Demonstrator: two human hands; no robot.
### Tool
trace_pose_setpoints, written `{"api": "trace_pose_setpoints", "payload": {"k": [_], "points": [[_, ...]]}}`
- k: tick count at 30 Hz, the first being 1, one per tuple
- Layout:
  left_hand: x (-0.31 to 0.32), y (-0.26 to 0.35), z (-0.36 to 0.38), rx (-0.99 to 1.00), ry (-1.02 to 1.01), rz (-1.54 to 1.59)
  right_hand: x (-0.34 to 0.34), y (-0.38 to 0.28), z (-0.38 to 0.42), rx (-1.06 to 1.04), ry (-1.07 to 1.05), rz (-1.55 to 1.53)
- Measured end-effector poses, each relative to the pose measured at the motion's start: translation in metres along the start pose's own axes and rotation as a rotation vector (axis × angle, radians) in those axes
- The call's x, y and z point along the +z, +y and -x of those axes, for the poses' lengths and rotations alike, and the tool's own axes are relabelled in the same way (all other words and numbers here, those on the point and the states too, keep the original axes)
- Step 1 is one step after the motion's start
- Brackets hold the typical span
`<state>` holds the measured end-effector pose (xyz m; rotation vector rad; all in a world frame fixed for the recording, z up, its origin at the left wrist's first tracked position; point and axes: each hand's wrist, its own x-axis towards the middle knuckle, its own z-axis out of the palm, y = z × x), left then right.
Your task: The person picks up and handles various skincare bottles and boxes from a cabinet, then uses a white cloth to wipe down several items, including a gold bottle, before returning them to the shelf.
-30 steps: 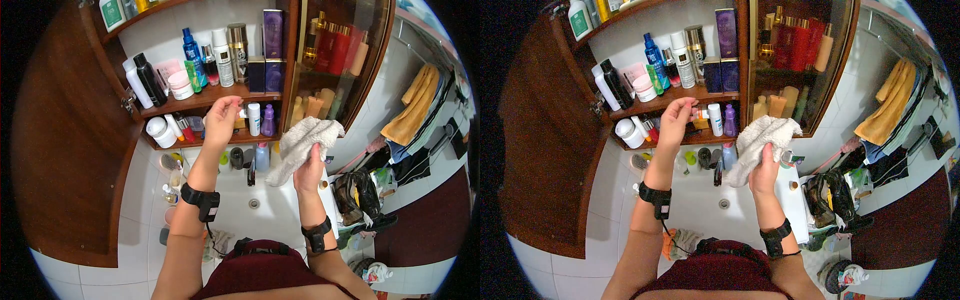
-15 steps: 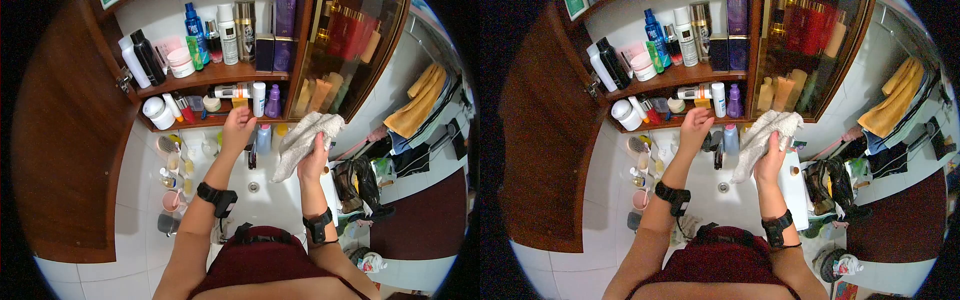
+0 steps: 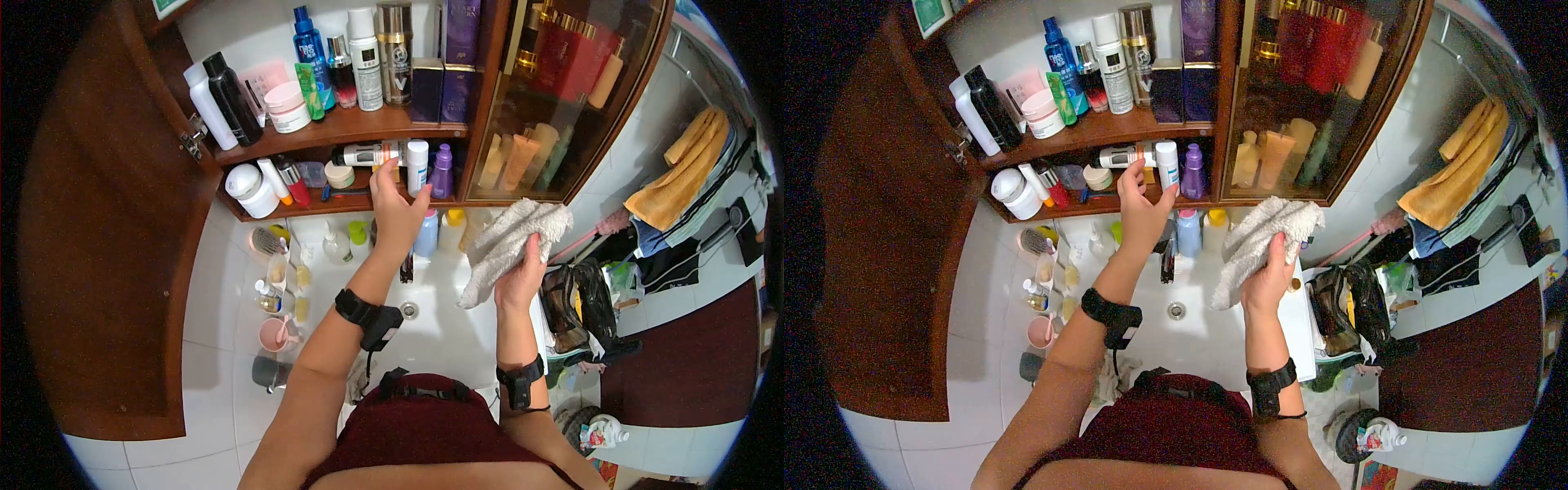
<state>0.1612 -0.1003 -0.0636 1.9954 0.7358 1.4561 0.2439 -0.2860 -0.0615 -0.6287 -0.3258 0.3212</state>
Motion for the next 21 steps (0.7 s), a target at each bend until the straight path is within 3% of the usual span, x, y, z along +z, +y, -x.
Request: {"api": "trace_pose_setpoints", "payload": {"k": [8,16,21], "points": [[-0.036,0.077,-0.056,0.373,0.087,0.036,0.032,-0.001,-0.008,-0.07,-0.052,0.054],[-0.03,0.082,-0.122,0.302,0.03,-0.01,0.058,-0.005,-0.007,-0.089,-0.168,0.047],[-0.012,0.072,-0.145,0.131,-0.077,0.037,0.062,-0.008,-0.006,-0.064,-0.204,0.036]]}}
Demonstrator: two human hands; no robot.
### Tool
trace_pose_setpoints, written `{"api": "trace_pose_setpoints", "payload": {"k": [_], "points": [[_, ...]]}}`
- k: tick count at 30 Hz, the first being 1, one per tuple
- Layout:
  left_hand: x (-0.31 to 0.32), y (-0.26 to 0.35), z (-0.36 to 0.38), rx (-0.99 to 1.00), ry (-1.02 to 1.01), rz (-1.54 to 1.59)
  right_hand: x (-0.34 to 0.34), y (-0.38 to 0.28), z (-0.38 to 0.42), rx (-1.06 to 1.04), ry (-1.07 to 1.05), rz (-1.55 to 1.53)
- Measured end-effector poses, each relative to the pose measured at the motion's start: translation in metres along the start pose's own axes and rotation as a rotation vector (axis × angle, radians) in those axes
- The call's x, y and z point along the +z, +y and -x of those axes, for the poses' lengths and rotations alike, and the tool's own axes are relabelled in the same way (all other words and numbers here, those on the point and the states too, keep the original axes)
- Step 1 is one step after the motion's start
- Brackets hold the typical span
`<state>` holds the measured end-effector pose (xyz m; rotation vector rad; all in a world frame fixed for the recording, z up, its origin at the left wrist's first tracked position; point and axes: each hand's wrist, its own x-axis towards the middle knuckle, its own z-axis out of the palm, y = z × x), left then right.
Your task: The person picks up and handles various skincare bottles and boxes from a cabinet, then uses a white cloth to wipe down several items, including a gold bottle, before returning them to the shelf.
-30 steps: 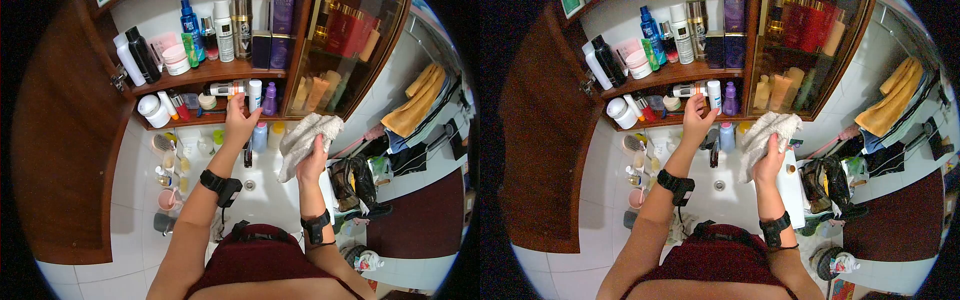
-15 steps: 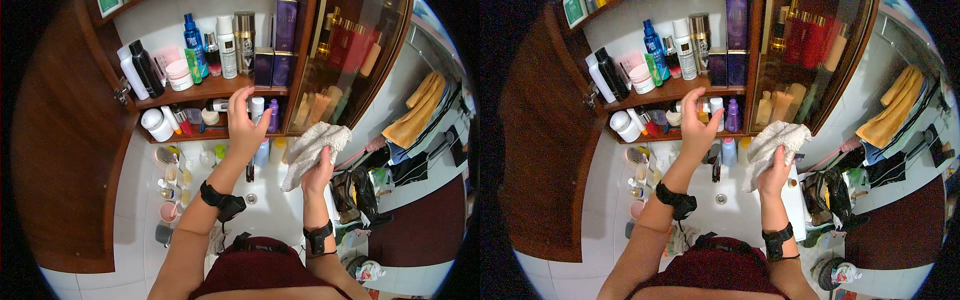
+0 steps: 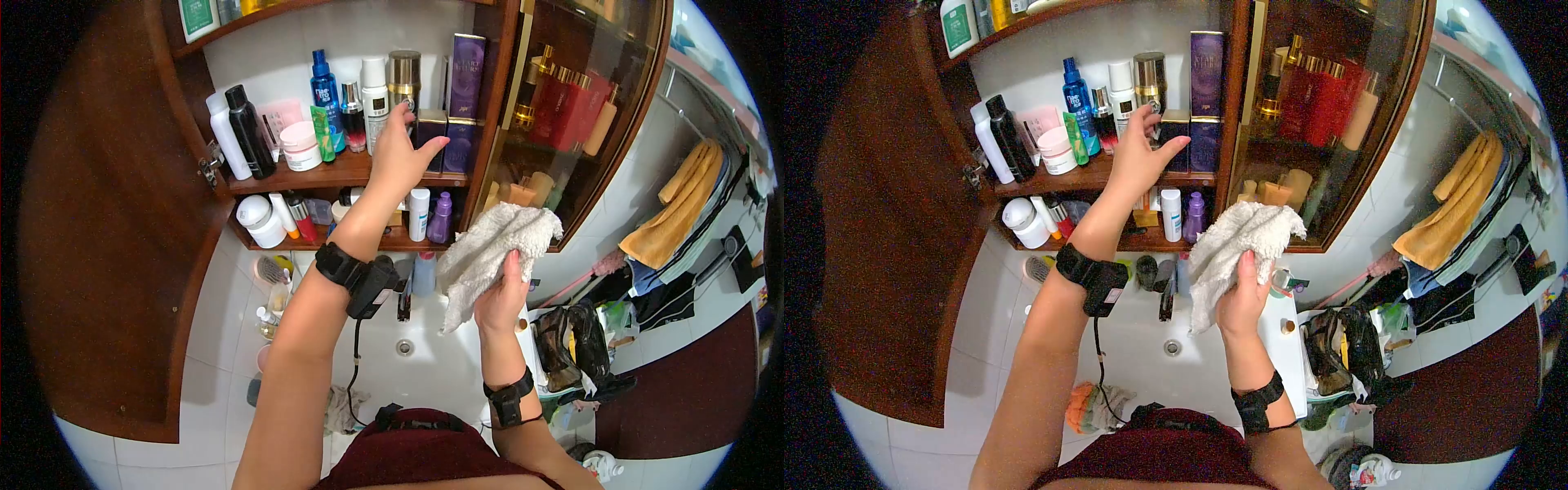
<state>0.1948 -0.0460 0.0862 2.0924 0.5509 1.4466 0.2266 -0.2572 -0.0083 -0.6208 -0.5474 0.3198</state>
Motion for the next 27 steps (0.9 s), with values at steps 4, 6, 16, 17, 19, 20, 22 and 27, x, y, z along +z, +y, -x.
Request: {"api": "trace_pose_setpoints", "payload": {"k": [4,6,16,17,19,20,22,27], "points": [[0.009,-0.004,-0.002,0.005,0.008,-0.041,-0.003,-0.003,-0.001,-0.019,-0.022,-0.012],[0.008,-0.002,-0.003,-0.033,-0.014,-0.051,-0.006,-0.004,-0.003,-0.009,-0.029,-0.025],[-0.017,0.021,0.042,-0.024,-0.096,0.481,-0.009,-0.012,0.001,-0.016,-0.076,0.084],[-0.022,0.028,0.053,0.035,-0.085,0.439,-0.008,-0.015,0.004,-0.03,-0.109,0.126],[-0.03,0.042,0.072,0.148,-0.062,0.356,-0.007,-0.019,0.008,-0.118,-0.248,0.284],[-0.035,0.054,0.081,0.149,-0.059,0.33,-0.005,-0.022,0.01,-0.159,-0.318,0.364],[-0.044,0.068,0.093,0.22,-0.093,0.204,0.019,-0.042,0.006,-0.472,-0.548,0.774],[-0.043,0.067,0.119,0.148,-0.085,0.33,0.043,-0.037,0.004,-0.711,-0.543,1.184]]}}
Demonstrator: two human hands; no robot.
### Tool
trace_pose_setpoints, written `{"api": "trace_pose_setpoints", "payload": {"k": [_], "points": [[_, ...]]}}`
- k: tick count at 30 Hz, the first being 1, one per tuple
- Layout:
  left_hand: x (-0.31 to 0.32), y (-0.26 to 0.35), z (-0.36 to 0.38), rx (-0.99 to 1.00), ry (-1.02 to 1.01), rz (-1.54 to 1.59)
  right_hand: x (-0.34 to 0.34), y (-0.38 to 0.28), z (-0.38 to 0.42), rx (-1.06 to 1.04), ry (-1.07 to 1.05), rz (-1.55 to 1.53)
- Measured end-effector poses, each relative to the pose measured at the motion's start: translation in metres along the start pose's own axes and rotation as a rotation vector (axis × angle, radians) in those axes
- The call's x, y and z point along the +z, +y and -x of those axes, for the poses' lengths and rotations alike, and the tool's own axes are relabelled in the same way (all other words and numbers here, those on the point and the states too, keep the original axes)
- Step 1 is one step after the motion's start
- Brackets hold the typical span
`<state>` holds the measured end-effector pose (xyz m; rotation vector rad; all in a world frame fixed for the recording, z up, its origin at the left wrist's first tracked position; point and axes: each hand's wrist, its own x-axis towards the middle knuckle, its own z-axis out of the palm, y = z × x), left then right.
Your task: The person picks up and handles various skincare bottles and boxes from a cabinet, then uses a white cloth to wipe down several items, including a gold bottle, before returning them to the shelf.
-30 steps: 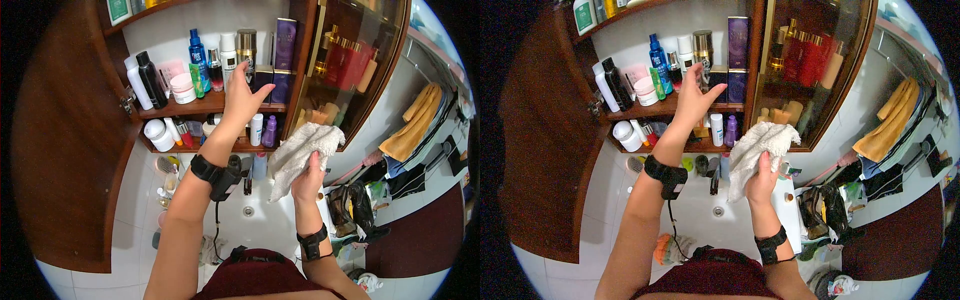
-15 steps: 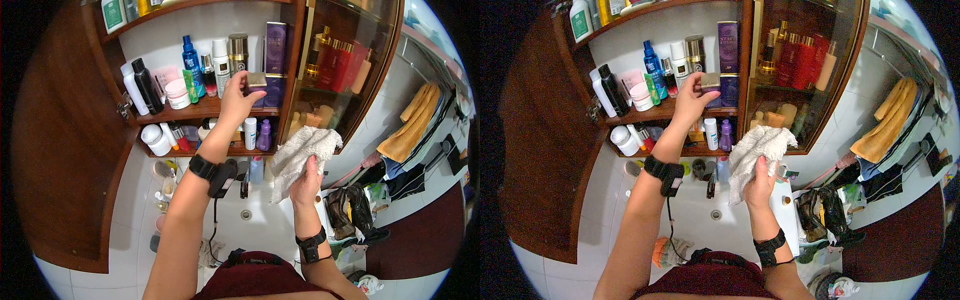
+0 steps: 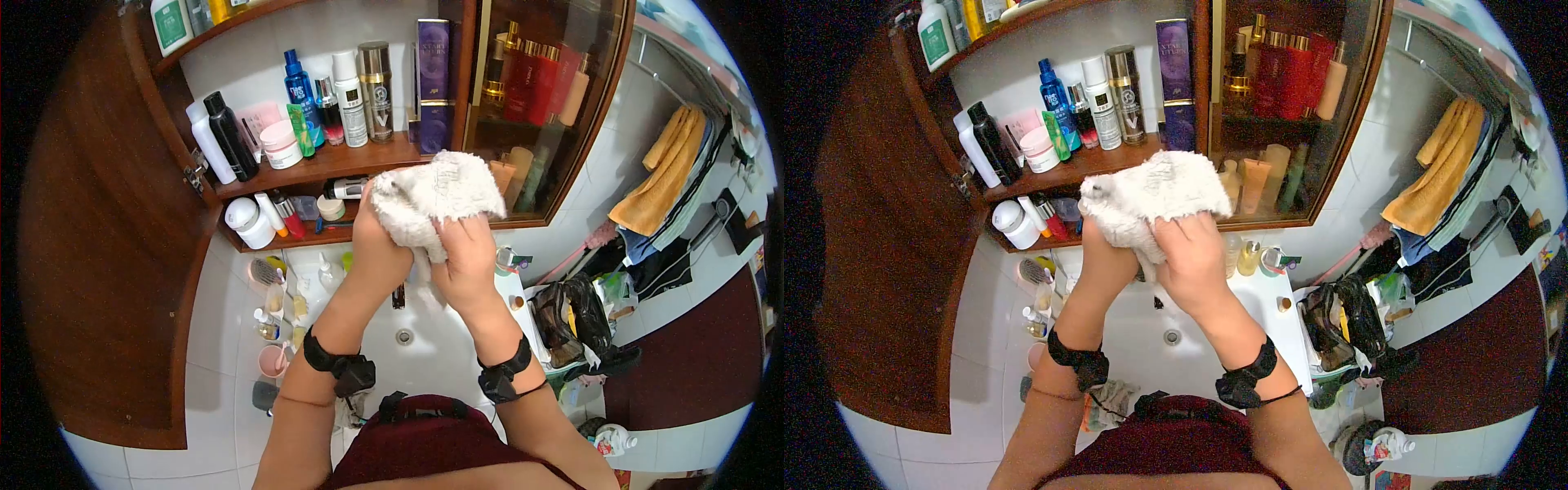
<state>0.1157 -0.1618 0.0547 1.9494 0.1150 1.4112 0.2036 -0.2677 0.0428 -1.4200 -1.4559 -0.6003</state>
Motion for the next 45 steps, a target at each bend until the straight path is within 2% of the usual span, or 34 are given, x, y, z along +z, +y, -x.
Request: {"api": "trace_pose_setpoints", "payload": {"k": [2,3,5,8,9,13,14,16,17,20,21,22,25,27,30,31,32,34,35,37,38,39,40,42,43,45], "points": [[-0.003,0.016,-0.007,0.114,-0.032,-0.207,-0.003,-0.007,0.006,-0.001,-0.036,0.099],[-0.005,0.023,-0.01,0.169,-0.049,-0.314,-0.002,-0.008,0.008,-0.061,0.038,0.083],[-0.006,0.01,-0.007,0.053,0.006,-0.086,0.001,-0.008,0.013,-0.183,0.189,0.051],[-0.013,-0.007,-0.009,-0.15,0.015,0.389,0.002,-0.003,0.032,-0.163,0.129,0.005],[-0.014,0.001,-0.009,-0.155,0.013,0.38,0.004,-0.006,0.036,-0.003,0.137,-0.135],[-0.011,0.007,-0.009,-0.064,-0.035,0.363,0.0,0.003,0.038,0.347,0.418,-0.844],[-0.009,0.009,-0.008,-0.159,-0.01,0.507,-0.005,0.007,0.035,0.356,0.384,-0.791],[-0.003,0.014,-0.003,-0.349,0.04,0.798,-0.01,0.011,0.03,0.381,0.39,-0.972],[-0.006,0.017,-0.002,-0.542,0.004,0.933,-0.008,0.008,0.028,0.549,0.451,-1.176],[-0.001,0.019,-0.001,-0.644,-0.012,1.12,-0.008,0.016,0.011,0.631,0.447,-1.941],[0.001,0.019,-0.001,-0.652,0.006,1.141,-0.007,0.014,0.007,0.584,0.386,-1.568],[0.003,0.021,0.001,-0.622,0.028,1.07,-0.006,0.01,0.002,0.53,0.323,-1.197],[0.015,0.028,0.006,-0.52,0.054,0.795,-0.002,0.019,0.012,0.297,0.183,-0.635],[0.016,0.029,0.011,-0.537,0.054,0.686,-0.006,0.022,0.009,0.242,0.177,-0.421],[0.017,0.03,0.018,-0.495,-0.001,0.566,-0.009,0.02,0.001,0.369,0.373,-0.612],[0.018,0.026,0.022,-0.454,-0.047,0.611,-0.008,0.022,-0.005,0.5,0.469,-0.744],[0.02,0.023,0.025,-0.413,-0.094,0.656,-0.012,0.019,-0.011,0.613,0.533,-1.029],[0.02,0.024,0.029,-0.418,-0.111,0.653,-0.013,0.025,-0.018,0.821,0.695,-1.345],[0.02,0.023,0.032,-0.398,-0.109,0.627,-0.011,0.037,-0.016,0.85,0.715,-1.448],[0.024,0.017,0.041,-0.328,-0.1,0.591,-0.01,0.045,-0.015,0.916,0.711,-1.692],[0.03,0.015,0.049,-0.226,-0.039,0.539,-0.011,0.046,-0.014,0.946,0.703,-1.817],[0.035,0.01,0.052,-0.1,-0.02,0.46,-0.009,0.043,-0.014,0.863,0.629,-1.899],[0.039,0.004,0.055,0.026,0.0,0.378,-0.009,0.034,-0.016,0.929,0.628,-1.846],[0.044,-0.007,0.056,0.102,0.078,0.281,-0.001,0.021,-0.012,0.902,0.604,-1.976],[0.045,-0.009,0.055,0.139,0.117,0.234,0.003,0.016,-0.009,0.746,0.527,-1.963],[0.044,-0.007,0.05,0.179,0.142,0.111,0.015,0.018,0.008,0.822,0.482,-1.929]]}}
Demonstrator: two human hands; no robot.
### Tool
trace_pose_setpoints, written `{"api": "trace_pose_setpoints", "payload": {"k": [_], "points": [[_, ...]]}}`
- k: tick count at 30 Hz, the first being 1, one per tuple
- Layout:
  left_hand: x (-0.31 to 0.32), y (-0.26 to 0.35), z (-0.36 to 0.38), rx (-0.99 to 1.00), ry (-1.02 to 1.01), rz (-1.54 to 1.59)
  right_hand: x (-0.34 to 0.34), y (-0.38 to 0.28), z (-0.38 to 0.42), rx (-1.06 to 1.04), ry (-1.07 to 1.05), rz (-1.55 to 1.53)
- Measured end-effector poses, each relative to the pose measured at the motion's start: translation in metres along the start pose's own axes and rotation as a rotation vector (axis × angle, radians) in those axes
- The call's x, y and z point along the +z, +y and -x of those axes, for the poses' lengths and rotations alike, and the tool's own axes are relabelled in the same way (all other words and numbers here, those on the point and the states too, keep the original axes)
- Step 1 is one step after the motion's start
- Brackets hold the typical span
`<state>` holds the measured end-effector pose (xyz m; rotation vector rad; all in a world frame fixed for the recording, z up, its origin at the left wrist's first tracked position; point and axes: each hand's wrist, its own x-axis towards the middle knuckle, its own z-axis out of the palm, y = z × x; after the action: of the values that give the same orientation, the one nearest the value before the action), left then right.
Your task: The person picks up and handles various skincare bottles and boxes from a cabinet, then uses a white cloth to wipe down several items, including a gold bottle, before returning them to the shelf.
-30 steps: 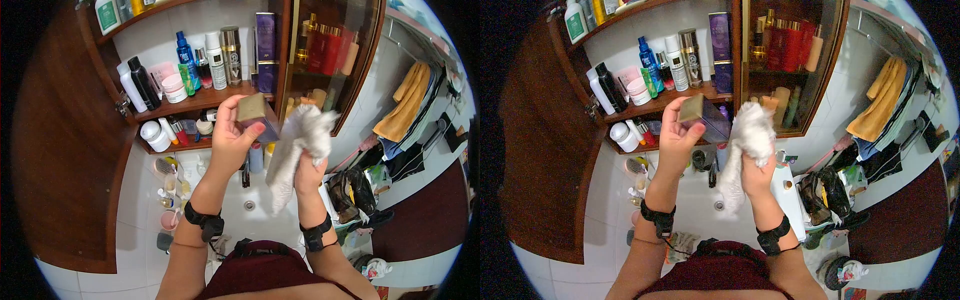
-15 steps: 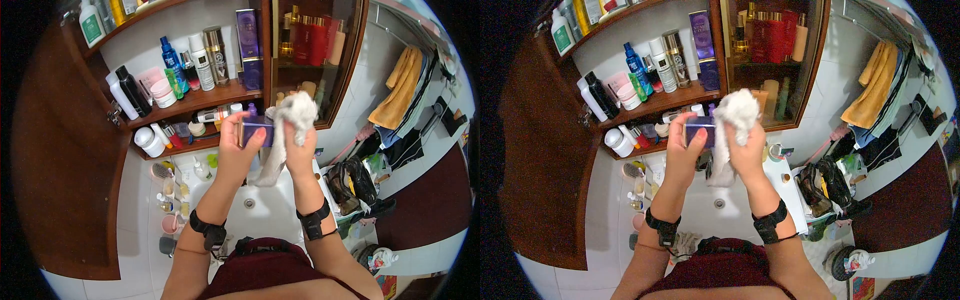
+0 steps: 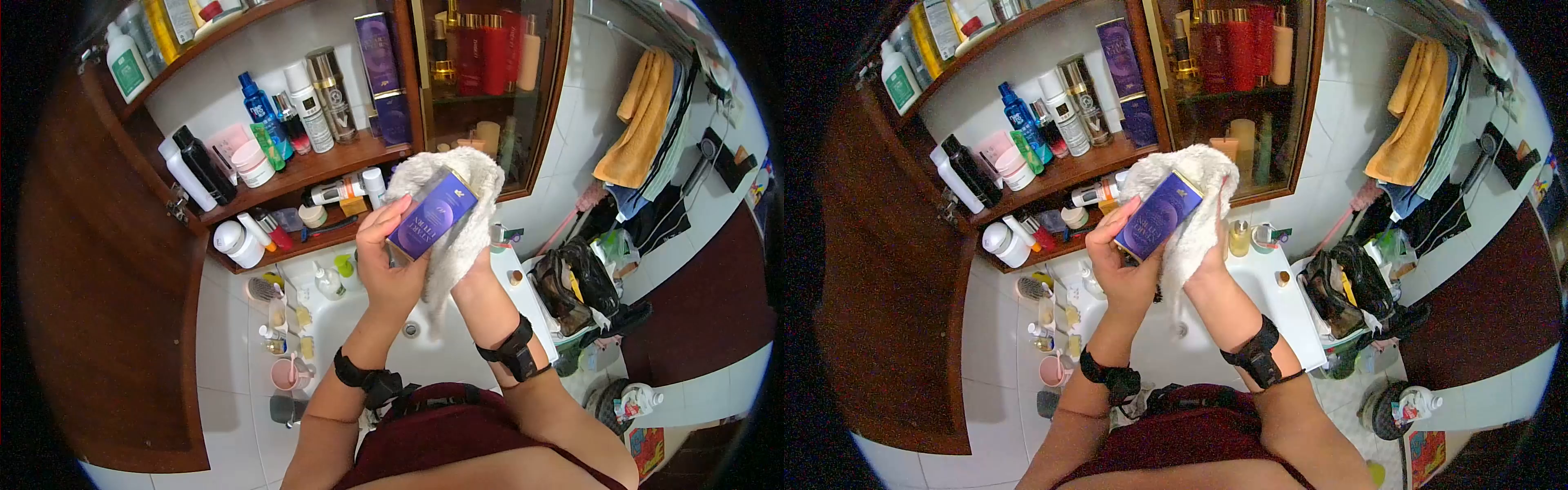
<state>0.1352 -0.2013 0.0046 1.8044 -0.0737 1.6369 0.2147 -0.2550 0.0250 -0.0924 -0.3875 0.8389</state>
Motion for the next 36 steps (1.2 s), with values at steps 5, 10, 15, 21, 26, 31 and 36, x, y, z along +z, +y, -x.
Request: {"api": "trace_pose_setpoints", "payload": {"k": [5,10,15,21,26,31,36], "points": [[-0.001,0.007,-0.002,-0.004,-0.067,-0.209,-0.031,0.006,0.0,0.057,-0.034,0.063],[-0.004,0.012,0.006,-0.03,-0.144,-0.194,-0.025,0.001,-0.007,0.139,0.206,0.203],[-0.01,0.013,0.011,-0.09,-0.192,-0.302,-0.026,0.004,-0.008,0.105,0.131,0.146],[-0.014,0.019,0.008,-0.102,-0.247,-0.364,-0.018,0.001,0.0,0.107,0.21,0.31],[-0.025,0.012,-0.004,-0.249,-0.214,-0.069,-0.02,-0.01,0.014,-0.019,0.018,0.491],[-0.043,0.013,-0.027,-0.094,-0.335,-0.195,-0.034,-0.029,0.017,-0.051,0.013,0.452],[-0.05,0.008,-0.038,-0.433,-0.208,0.385,-0.027,-0.034,0.02,-0.111,0.069,0.707]]}}
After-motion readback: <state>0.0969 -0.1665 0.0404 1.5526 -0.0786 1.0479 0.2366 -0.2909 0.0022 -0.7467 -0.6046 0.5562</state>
